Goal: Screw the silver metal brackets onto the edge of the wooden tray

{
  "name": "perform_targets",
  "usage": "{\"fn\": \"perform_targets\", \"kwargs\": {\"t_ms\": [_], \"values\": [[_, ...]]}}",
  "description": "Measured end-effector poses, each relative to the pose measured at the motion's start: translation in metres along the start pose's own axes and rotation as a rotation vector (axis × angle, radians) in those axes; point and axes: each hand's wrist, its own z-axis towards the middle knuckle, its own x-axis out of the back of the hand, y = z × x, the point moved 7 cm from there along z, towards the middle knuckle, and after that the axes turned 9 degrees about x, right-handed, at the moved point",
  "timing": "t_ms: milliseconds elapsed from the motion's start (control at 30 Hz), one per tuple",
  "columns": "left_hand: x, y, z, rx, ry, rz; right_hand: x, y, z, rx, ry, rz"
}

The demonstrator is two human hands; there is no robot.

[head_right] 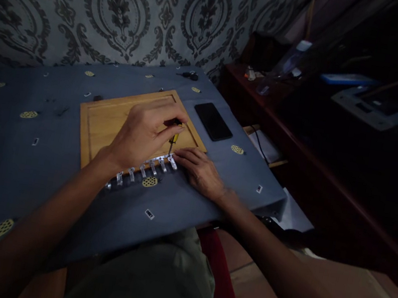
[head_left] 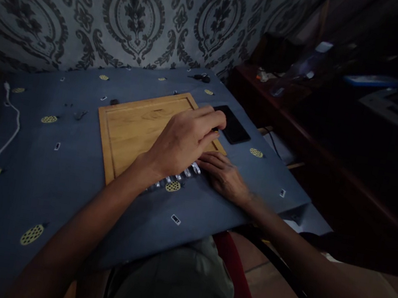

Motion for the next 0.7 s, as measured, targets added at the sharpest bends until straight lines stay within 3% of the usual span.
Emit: {"fn": "perform_targets", "kwargs": {"t_ms": [700], "values": [[-0.0006, 0.0033, -0.0013, -0.079, 0.018, -0.024, -0.0009, 0.0016, 0.0003, -0.029, -0.009, 0.005]]}}
